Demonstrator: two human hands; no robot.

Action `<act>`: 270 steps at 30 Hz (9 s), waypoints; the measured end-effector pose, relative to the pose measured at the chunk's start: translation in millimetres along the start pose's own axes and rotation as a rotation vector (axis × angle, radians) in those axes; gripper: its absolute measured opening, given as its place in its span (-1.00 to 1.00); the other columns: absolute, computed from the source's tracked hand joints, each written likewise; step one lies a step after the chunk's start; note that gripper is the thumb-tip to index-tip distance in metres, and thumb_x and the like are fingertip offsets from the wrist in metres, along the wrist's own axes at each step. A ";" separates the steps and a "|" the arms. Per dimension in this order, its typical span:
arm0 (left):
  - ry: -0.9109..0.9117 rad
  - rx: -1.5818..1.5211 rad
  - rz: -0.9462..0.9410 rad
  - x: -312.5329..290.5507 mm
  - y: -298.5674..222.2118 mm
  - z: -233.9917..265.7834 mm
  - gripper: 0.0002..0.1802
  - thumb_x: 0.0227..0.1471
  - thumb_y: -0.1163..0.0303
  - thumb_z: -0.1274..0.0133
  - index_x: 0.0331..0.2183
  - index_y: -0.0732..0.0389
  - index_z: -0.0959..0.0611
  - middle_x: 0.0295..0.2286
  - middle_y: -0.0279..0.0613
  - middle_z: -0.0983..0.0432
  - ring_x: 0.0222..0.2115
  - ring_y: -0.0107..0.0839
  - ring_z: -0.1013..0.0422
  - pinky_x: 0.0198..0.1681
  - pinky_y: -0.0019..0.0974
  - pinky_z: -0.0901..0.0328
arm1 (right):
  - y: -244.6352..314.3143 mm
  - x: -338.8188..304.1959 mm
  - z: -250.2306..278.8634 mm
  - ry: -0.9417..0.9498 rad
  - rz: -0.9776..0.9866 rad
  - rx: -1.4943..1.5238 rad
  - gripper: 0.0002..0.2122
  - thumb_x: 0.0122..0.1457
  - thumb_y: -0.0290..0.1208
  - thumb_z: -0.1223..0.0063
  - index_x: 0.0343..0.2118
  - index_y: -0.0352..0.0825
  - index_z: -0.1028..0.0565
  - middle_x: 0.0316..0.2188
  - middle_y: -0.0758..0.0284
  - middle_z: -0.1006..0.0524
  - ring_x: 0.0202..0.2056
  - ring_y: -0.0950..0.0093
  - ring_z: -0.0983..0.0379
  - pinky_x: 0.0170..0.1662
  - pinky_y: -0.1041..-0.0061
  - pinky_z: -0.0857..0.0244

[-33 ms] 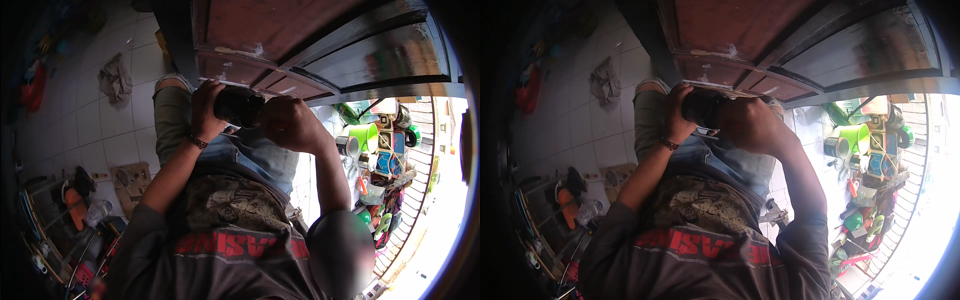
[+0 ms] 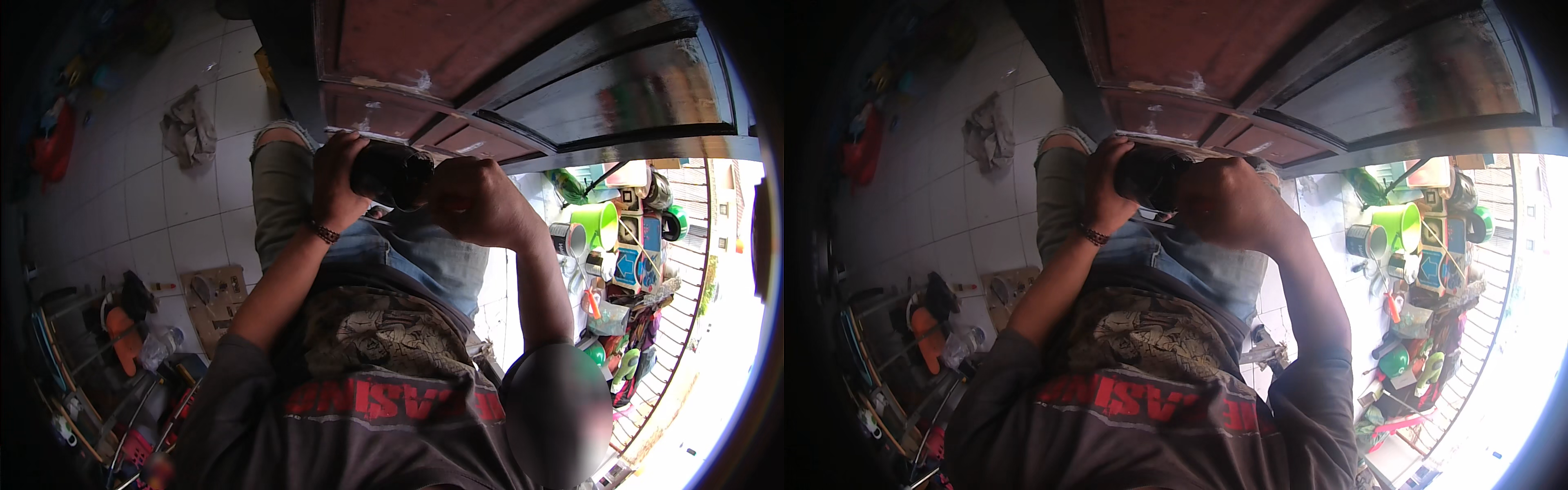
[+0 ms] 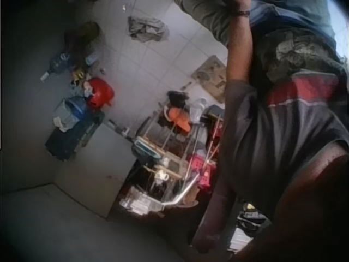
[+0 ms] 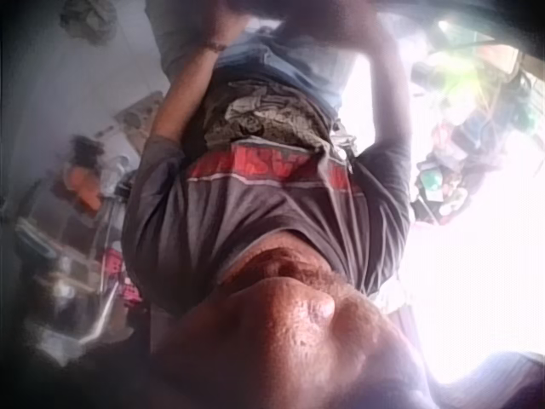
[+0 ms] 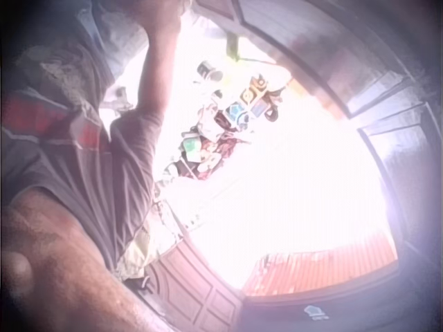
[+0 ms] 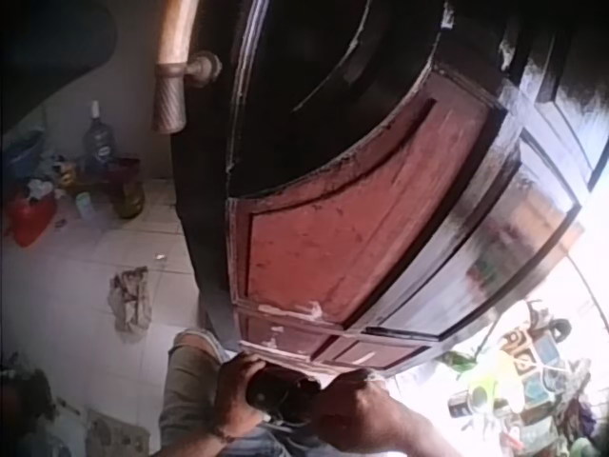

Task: The person paints a reddish-brown wooden cabinet with black paint using a brush. They repeatedly dip the brush into a small paint can and apply the paint to the cabinet's surface and edges.

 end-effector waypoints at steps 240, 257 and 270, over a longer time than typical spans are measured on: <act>0.192 -0.293 0.368 -29.1 51.8 -28.7 0.13 -0.41 0.31 -0.51 0.16 0.43 -0.24 0.05 -0.02 -0.33 0.06 -0.25 -0.32 0.19 -0.21 -0.17 | -218.8 -72.2 -29.6 -1.919 -0.031 1.466 -0.83 0.22 -0.52 -0.11 -0.17 -0.45 -0.48 -0.24 0.23 -0.54 -0.23 0.42 -0.57 -0.08 0.43 -0.54; 0.107 -0.349 0.296 -34.0 44.6 -16.5 0.09 -0.33 0.45 -0.44 0.20 0.39 -0.18 0.11 -0.04 -0.24 0.13 -0.25 -0.24 0.25 -0.17 -0.09 | 7.3 -73.9 201.6 -1.697 0.860 1.077 -0.86 0.22 -0.52 -0.10 -0.20 -0.43 -0.46 -0.32 0.28 -0.53 -0.29 0.50 -0.53 -0.10 0.47 -0.50; 0.106 -0.357 0.295 -37.7 58.1 -14.5 0.11 -0.38 0.35 -0.49 0.16 0.41 -0.24 0.08 -0.01 -0.30 0.09 -0.22 -0.29 0.19 -0.15 -0.17 | -281.8 -110.9 -173.8 -1.353 -1.155 1.359 -0.77 0.13 -0.50 -0.16 -0.17 -0.44 -0.46 -0.33 0.20 -0.58 -0.37 0.39 -0.60 -0.23 0.49 -0.56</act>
Point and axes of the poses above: each hand's wrist, its own x-axis towards the middle knuckle, its own z-axis out of the back of the hand, y = z × x, the point moved 10 cm from there along x, towards the middle knuckle
